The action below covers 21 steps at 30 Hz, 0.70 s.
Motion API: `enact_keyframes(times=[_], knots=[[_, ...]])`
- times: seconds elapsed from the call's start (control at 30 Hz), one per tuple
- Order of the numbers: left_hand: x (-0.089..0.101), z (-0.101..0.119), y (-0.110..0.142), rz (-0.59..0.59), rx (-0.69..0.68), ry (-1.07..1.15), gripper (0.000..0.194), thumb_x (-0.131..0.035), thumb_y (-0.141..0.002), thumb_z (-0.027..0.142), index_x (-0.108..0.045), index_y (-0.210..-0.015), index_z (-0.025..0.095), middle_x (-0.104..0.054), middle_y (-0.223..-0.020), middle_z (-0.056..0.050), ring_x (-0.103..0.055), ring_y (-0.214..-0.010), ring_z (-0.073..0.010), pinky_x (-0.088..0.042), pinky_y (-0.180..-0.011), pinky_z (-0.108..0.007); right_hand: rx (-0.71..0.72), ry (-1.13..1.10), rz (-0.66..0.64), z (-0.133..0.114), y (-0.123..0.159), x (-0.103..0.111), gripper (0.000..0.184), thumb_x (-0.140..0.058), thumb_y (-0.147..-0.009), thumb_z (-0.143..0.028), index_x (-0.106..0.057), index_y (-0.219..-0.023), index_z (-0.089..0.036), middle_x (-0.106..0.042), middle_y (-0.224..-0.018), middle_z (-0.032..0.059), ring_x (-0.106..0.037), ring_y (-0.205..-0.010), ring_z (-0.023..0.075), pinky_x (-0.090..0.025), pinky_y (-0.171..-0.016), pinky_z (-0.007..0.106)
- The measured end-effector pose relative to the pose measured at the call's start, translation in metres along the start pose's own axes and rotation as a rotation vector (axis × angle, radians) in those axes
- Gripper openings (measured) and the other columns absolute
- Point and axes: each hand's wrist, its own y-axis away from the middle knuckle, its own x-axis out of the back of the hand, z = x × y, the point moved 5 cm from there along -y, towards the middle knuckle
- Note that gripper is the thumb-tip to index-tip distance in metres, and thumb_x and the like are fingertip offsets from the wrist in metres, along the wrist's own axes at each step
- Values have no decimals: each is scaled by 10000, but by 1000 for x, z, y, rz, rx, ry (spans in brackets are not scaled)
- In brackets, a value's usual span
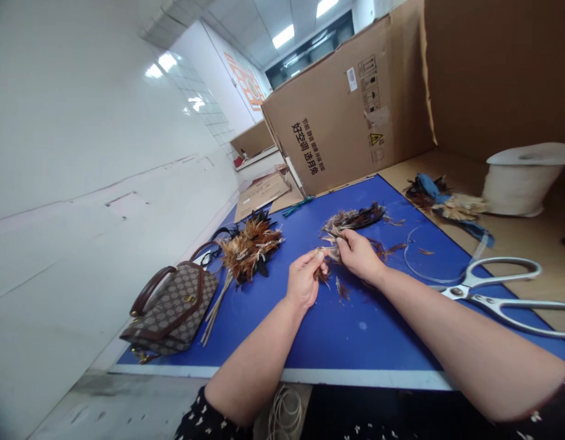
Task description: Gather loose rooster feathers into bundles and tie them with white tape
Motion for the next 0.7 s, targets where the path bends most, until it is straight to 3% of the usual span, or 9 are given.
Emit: enact_keyframes(times=[0.23,0.5,0.7], knots=[[4,-3,-2,61,37,7,379,-926,-729,407,-835,-945,110,-714,-783,-64,-552,-618,-84,-436,-579,-222,17,-25,88,0,0,4,254,-568,-986,-457,-545,-886,-224,-613,-732,2,-507,-638,160,-429,-625,306],[9,-3,-3,164,3,-10,422,-940,-696,423,-841,-963,113,-791,-1009,-133,-666,-844,-158,-477,-749,-270,43,-87,110,2,-2,2,251,-633,-956,-466,-606,-984,-219,-689,-836,43,-643,-773,206,-529,-760,341],[4,-3,-1,178,19,46,446,-957,-678,444,-807,-928,108,-737,-874,-73,-608,-695,-106,-456,-695,-265,62,-119,93,4,-2,-2,284,-661,-938,-506,-596,-976,-232,-687,-866,42,-655,-800,214,-550,-767,346]])
